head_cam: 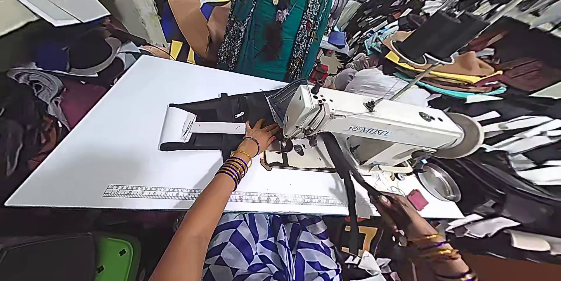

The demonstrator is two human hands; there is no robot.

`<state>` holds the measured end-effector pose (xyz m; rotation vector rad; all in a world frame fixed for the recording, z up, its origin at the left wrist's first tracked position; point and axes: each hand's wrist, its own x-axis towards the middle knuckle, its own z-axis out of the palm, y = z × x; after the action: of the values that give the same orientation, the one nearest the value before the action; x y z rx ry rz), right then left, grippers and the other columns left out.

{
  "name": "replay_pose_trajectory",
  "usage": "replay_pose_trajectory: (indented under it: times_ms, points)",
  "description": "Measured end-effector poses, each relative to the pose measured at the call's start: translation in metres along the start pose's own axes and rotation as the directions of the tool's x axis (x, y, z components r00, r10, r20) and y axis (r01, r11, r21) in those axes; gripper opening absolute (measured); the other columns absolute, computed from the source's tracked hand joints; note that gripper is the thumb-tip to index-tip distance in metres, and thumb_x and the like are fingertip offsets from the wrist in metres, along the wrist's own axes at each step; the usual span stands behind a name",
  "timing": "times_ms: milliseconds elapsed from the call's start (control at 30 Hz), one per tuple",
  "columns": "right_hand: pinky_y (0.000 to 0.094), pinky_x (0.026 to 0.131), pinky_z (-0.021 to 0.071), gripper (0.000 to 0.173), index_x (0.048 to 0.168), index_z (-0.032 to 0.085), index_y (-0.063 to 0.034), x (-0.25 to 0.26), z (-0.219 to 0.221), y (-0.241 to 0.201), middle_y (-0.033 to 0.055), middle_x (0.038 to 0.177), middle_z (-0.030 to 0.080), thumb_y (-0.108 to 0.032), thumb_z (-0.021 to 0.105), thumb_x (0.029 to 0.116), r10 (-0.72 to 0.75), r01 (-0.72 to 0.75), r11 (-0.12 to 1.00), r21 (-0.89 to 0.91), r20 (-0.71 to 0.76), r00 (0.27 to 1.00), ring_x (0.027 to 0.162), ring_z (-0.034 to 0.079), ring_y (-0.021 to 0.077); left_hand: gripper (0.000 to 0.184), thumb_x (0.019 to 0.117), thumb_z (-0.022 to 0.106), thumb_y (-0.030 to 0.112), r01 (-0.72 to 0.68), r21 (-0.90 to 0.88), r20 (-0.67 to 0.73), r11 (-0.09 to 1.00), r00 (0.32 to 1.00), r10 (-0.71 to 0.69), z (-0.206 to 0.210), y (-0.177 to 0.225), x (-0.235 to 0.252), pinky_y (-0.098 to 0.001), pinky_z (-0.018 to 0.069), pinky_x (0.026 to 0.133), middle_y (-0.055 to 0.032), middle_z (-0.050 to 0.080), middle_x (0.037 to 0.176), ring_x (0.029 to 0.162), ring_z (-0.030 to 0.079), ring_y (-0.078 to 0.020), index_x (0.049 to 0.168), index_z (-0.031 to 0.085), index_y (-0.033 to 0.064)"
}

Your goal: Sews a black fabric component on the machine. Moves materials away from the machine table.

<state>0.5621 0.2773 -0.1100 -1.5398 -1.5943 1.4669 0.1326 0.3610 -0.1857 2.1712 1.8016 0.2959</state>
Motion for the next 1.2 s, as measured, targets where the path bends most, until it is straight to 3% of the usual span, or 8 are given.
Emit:
replay_pose_trajectory:
  times_ms: [300,467,567,667,867,967,1067,1200]
  points:
    - [0.0156,0.037,0.0319,0.016,0.076,0.059,-0.0175,0.084,0.018,-0.058,-0.0118,0.049,0.046,-0.024,0.058,0.0909,0.070,0.022,0.960,-0.280,0.315,0.946,0.038,0.040,-0.0014,0.040,0.1088,0.045,0.033,0.202,-0.028,-0.016,0.979,0.979,-0.203,-0.003,0.000,0.028,-0.0777,0.0074,0.114,-0.0023,0.046,0.159,0.156,0.017,-0.0380,0.144,0.059,0.0189]
    - [0.0158,0.037,0.0335,0.018,0.077,0.061,-0.0134,0.103,0.032,-0.071,-0.0113,0.049,0.049,-0.010,0.061,0.0950,0.059,0.093,0.919,-0.384,0.366,0.929,0.037,0.042,-0.0014,0.038,0.1034,0.058,0.022,0.300,-0.116,0.205,0.947,0.940,-0.272,-0.051,0.020,0.003,-0.0620,0.0302,0.115,-0.0276,0.060,0.136,0.136,0.048,-0.0442,0.126,0.065,-0.0079]
    - [0.0167,0.038,0.0348,0.010,0.083,0.065,-0.0115,0.074,0.017,-0.060,-0.0118,0.051,0.049,-0.014,0.063,0.0930,-0.005,0.110,0.917,-0.383,0.263,0.965,0.039,0.042,-0.0018,0.027,0.1014,0.061,0.020,0.108,-0.144,-0.019,0.984,0.994,-0.112,-0.097,-0.017,-0.025,-0.0689,0.0441,0.095,-0.0282,0.069,0.112,0.111,0.063,-0.0481,0.107,0.074,-0.0029]
    - [0.0151,0.039,0.0354,0.008,0.088,0.066,-0.0115,0.020,0.001,-0.023,-0.0137,0.052,0.051,-0.016,0.061,0.0929,-0.066,0.063,0.964,-0.258,-0.004,0.998,0.040,0.041,-0.0040,0.035,0.1014,0.063,0.027,0.165,-0.087,-0.329,0.982,0.926,-0.185,-0.094,-0.122,-0.042,-0.0786,0.0227,0.110,-0.0267,0.052,0.149,0.142,0.039,-0.0544,0.134,0.069,0.0148]
    - [0.0163,0.046,0.0366,0.013,0.093,0.066,0.0010,-0.027,-0.020,0.043,-0.0094,0.058,0.052,-0.011,0.063,0.0956,-0.111,-0.021,0.949,-0.315,-0.398,0.911,0.046,0.043,-0.0055,0.060,0.0976,0.059,0.057,0.496,0.094,0.086,0.863,0.860,-0.504,-0.093,-0.112,-0.128,-0.0727,0.0363,0.104,-0.0342,0.045,0.148,0.133,0.046,-0.0565,0.152,0.050,0.0320]
    - [0.0397,0.058,0.0451,0.021,0.092,0.069,0.0060,-0.010,-0.025,0.054,0.0075,0.067,0.060,-0.015,0.066,0.0932,-0.199,-0.020,0.846,-0.532,-0.351,0.915,0.057,0.053,0.0139,0.062,0.0976,0.057,0.060,0.407,0.249,0.372,0.879,0.797,-0.475,-0.104,-0.027,-0.163,-0.0708,0.0422,0.099,-0.0271,0.063,0.133,0.124,0.059,-0.0491,0.145,0.059,0.0206]
    - [0.0717,0.072,0.0443,0.027,0.092,0.068,0.0132,0.025,-0.012,0.044,0.0322,0.077,0.064,-0.013,0.070,0.0929,-0.279,-0.006,0.714,-0.700,-0.292,0.915,0.075,0.063,0.0506,0.050,0.1003,0.059,0.051,0.335,0.044,0.037,0.941,0.941,-0.336,-0.078,-0.001,-0.160,-0.0671,0.0454,0.097,-0.0230,0.067,0.128,0.120,0.062,-0.0462,0.134,0.068,0.0146]
    - [0.0731,0.086,0.0450,0.038,0.103,0.067,0.0147,0.065,0.021,0.008,0.0407,0.102,0.065,-0.023,0.068,0.0972,-0.139,-0.194,0.578,-0.792,-0.330,0.934,0.103,0.063,0.0590,0.070,0.0907,0.075,0.039,0.303,-0.377,-0.316,0.875,0.846,-0.429,-0.015,-0.014,-0.088,-0.0618,0.0299,0.116,-0.0332,0.003,0.166,0.149,0.021,-0.0545,0.154,0.047,0.0268]
